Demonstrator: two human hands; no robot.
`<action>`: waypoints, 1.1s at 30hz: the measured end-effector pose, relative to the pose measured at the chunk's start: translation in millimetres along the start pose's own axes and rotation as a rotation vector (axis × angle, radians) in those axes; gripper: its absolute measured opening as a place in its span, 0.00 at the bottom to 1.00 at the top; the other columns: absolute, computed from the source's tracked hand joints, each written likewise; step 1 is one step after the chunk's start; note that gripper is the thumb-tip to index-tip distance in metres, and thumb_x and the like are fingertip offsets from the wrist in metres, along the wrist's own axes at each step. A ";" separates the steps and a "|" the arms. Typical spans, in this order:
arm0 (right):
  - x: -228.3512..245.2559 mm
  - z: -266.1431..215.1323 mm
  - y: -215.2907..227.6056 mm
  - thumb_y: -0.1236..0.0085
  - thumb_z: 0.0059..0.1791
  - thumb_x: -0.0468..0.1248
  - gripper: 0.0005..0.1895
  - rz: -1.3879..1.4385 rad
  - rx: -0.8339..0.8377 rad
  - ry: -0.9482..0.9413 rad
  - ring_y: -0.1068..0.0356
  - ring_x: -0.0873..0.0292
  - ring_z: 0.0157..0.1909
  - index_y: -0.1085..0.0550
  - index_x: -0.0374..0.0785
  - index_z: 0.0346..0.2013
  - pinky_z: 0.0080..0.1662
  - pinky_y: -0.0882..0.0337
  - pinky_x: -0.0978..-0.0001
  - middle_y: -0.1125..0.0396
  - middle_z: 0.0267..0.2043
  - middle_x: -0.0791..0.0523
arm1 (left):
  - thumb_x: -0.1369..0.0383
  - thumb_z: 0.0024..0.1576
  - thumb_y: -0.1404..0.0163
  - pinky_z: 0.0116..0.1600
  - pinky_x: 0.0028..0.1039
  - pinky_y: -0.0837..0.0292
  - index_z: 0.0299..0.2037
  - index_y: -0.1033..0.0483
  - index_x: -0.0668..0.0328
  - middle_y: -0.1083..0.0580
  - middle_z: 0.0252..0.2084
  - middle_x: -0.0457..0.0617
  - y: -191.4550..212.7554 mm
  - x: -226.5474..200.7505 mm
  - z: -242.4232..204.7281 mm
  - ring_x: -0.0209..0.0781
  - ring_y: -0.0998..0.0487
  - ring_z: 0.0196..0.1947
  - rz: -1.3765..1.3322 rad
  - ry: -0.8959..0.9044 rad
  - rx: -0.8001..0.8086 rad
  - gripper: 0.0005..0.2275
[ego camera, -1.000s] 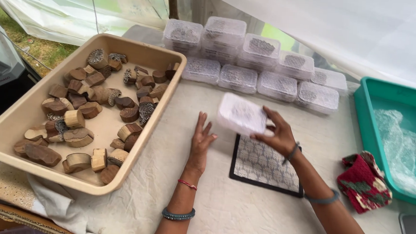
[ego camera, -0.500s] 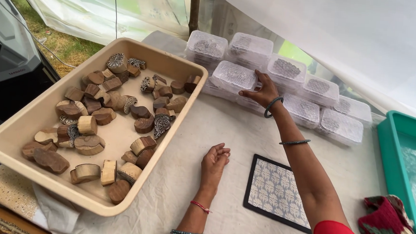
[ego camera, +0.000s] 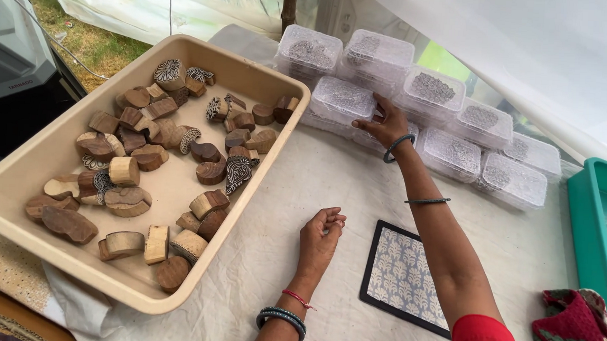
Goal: The person cleans a clear plastic container with a cloth, places a wooden block stamp inside, closes the lid, and wraps the container in bubble wrap. They then secure the wrapped package with multiple pieces of clear tape.
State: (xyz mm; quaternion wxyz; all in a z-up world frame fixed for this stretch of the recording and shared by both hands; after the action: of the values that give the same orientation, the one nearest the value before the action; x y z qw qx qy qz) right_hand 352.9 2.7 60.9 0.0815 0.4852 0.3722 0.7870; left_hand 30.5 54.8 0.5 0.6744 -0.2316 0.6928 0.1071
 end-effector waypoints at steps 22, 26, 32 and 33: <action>-3.3 -49.7 17.3 0.31 0.47 0.40 0.26 0.030 -0.291 0.234 0.27 0.52 0.57 0.24 0.38 0.58 0.48 0.19 0.66 0.33 0.62 0.47 | 0.69 0.60 0.50 0.42 0.26 0.22 0.50 0.22 0.65 0.17 0.41 0.49 -5.7 1.9 0.3 0.34 0.18 0.37 0.225 -0.066 -0.007 0.11; -19.7 -57.1 7.3 0.33 0.50 0.36 0.16 -0.021 -0.242 0.180 0.23 0.57 0.48 0.22 0.39 0.52 0.45 0.18 0.71 0.29 0.51 0.52 | 0.68 0.61 0.51 0.41 0.26 0.20 0.50 0.21 0.62 0.17 0.41 0.46 -7.3 -3.5 -2.1 0.33 0.18 0.37 0.307 -0.033 0.004 0.11; 31.3 -64.6 -16.0 0.33 0.51 0.43 0.12 -0.223 -0.274 0.192 0.23 0.55 0.41 0.20 0.38 0.42 0.44 0.23 0.64 0.26 0.43 0.53 | 0.69 0.60 0.50 0.42 0.27 0.20 0.49 0.21 0.63 0.17 0.40 0.47 -6.9 5.6 0.6 0.35 0.17 0.37 0.304 -0.094 -0.007 0.11; 47.6 -66.3 -15.2 0.32 0.50 0.46 0.15 -0.306 -0.373 0.159 0.24 0.53 0.40 0.21 0.38 0.41 0.43 0.25 0.60 0.27 0.41 0.51 | 0.70 0.59 0.50 0.43 0.26 0.21 0.49 0.21 0.63 0.17 0.40 0.48 -7.0 7.5 2.0 0.35 0.16 0.37 0.288 -0.106 -0.007 0.11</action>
State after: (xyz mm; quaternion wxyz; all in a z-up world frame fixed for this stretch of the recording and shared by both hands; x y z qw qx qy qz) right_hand 270.1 3.2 67.5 0.2583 0.3362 0.2950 0.8563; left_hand 35.6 48.3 -5.8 0.6867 -0.1263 0.6821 0.2173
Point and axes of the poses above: each hand's wrist, its own z-axis towards the middle knuckle, its own y-axis out of the back of the hand, x = y × z, the point moved 2 cm from there along z, towards the middle knuckle
